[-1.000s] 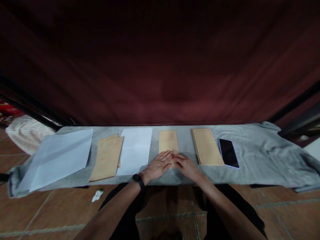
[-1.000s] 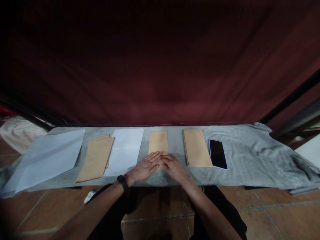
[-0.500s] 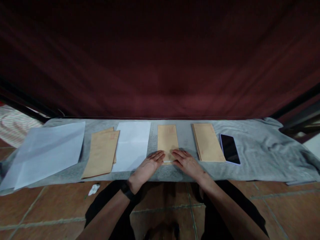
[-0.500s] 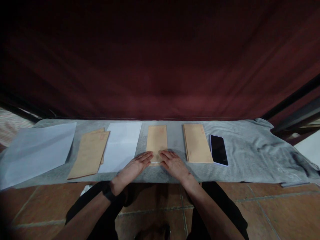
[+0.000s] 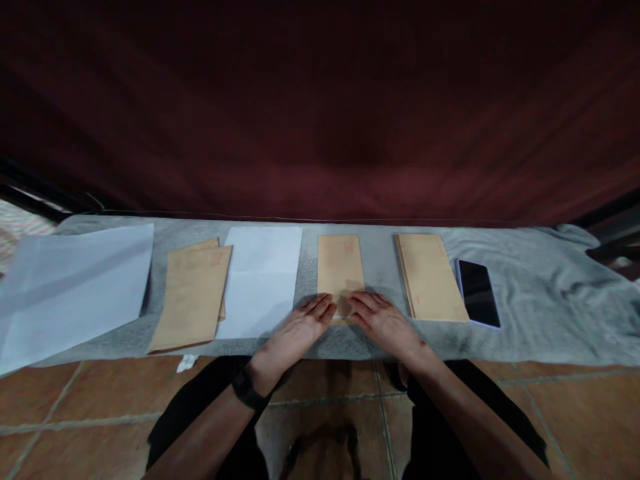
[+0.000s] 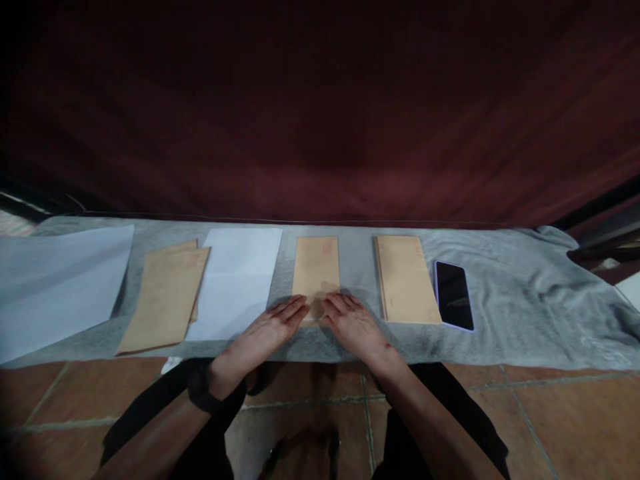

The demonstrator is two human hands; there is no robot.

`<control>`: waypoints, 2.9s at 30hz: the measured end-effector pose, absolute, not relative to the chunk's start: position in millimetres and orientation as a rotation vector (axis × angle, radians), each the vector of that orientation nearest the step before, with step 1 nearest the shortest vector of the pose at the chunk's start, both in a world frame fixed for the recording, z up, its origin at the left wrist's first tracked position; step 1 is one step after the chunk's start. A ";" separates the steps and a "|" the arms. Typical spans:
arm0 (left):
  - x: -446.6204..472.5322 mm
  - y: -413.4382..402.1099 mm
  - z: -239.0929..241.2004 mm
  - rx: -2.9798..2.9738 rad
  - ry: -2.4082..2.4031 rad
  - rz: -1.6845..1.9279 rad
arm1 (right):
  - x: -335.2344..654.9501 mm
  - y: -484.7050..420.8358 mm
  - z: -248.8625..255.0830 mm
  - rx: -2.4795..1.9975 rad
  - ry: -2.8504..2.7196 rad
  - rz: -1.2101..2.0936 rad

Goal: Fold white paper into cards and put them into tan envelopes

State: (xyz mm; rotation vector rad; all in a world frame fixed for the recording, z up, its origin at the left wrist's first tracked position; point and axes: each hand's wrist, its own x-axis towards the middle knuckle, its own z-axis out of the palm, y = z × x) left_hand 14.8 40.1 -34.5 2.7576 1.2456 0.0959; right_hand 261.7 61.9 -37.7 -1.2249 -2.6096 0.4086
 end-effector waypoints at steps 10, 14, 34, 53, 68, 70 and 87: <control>33.9 59.9 -24.1 2.608 1.351 0.311 | 252.5 47.2 -54.8 -1.247 -2.572 0.295; 57.4 110.6 -40.2 2.658 1.328 0.339 | 252.3 44.5 -58.5 -1.228 -2.577 0.264; 47.4 82.4 -58.1 2.628 1.277 0.203 | 273.5 63.7 -48.5 -0.990 -2.343 0.775; 31.8 17.9 -49.9 2.704 1.169 0.187 | 251.0 82.7 -59.4 -1.262 -2.646 0.455; 27.9 19.8 -27.8 2.464 1.030 -0.005 | 217.3 161.4 -66.7 -1.064 -2.829 0.225; 26.3 21.5 -26.2 2.461 1.004 0.012 | 213.1 182.9 -65.9 -1.131 -2.807 0.191; 20.7 23.0 -41.4 2.415 0.966 -0.043 | 237.1 102.6 -45.9 -1.010 -2.866 0.784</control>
